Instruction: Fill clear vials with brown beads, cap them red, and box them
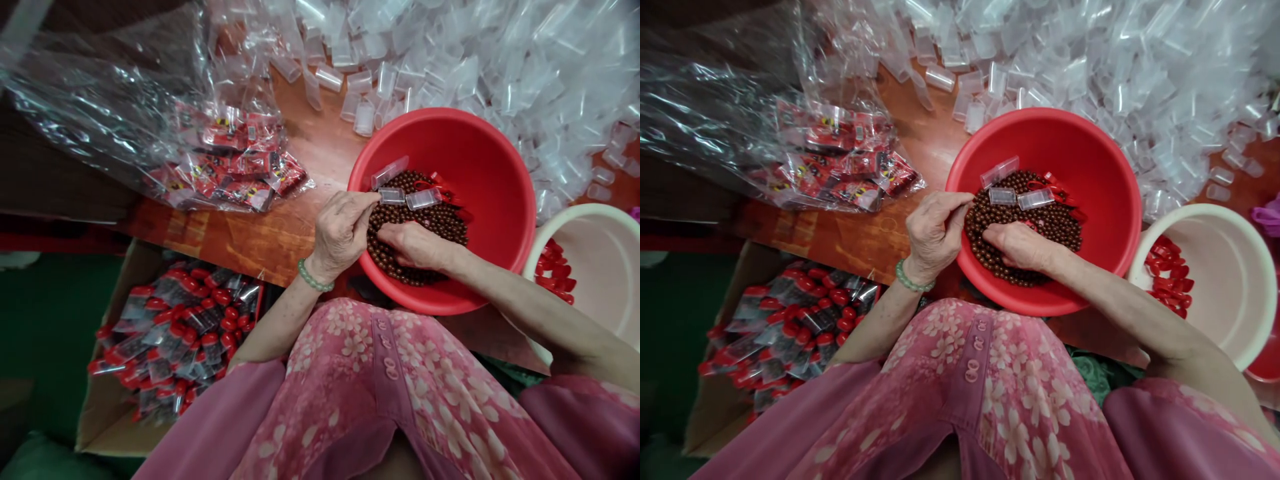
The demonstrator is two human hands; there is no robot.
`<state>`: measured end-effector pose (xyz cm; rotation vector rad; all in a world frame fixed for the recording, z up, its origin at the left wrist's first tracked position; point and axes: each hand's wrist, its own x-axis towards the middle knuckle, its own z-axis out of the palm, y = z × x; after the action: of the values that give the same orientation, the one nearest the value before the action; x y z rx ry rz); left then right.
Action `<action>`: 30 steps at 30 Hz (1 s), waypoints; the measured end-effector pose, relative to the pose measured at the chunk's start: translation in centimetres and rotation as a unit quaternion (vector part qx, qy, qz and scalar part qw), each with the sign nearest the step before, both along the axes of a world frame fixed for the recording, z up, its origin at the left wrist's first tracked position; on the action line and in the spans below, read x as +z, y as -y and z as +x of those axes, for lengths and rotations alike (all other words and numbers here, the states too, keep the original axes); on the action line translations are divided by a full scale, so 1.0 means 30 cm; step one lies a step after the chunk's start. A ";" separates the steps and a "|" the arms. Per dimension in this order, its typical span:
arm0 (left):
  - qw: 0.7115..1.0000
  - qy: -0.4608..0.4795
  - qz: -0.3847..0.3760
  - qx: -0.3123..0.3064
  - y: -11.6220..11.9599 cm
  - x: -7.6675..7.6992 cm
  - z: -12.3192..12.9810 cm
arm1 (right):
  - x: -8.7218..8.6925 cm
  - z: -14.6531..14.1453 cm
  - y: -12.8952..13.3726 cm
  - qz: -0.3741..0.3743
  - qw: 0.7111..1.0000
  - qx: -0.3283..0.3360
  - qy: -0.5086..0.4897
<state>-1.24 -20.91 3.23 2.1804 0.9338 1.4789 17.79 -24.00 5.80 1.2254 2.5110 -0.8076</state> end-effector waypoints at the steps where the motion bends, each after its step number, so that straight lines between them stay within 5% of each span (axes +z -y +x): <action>1: 1.000 0.000 -0.005 -0.002 0.000 0.000 0.000 | -0.008 0.010 -0.003 -0.014 0.998 -0.031 -0.050; 7: 0.998 -0.022 -0.060 -0.021 0.009 0.048 -0.023 | 0.003 0.048 0.000 -0.115 0.934 -0.186 -0.281; 11: 0.982 -0.010 -0.153 -0.109 0.041 0.114 -0.056 | 0.066 0.057 0.006 -0.174 0.881 -0.239 -0.370; 15: 0.952 -0.072 -0.190 -0.230 0.068 0.144 -0.060 | 0.118 0.073 0.012 -0.150 0.854 -0.272 -0.418; 19: 0.938 -0.109 -0.201 -0.260 0.059 0.142 -0.024 | 0.153 0.077 0.028 -0.129 0.837 -0.283 -0.450; 22: 0.915 -0.075 -0.286 -0.273 0.040 0.146 -0.004 | 0.178 0.071 0.048 -0.115 0.827 -0.300 -0.462; 26: 0.867 0.019 -0.414 -0.276 0.029 0.150 -0.003 | 0.211 0.086 0.070 -0.086 0.841 -0.292 -0.448; 30: 0.808 0.167 -0.481 -0.295 0.036 0.145 0.002 | 0.238 0.144 0.071 -0.033 0.919 -0.236 -0.315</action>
<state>-1.17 -21.99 7.59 1.2132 0.5775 0.7525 22.12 -26.14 12.93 1.8141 2.6220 -1.6157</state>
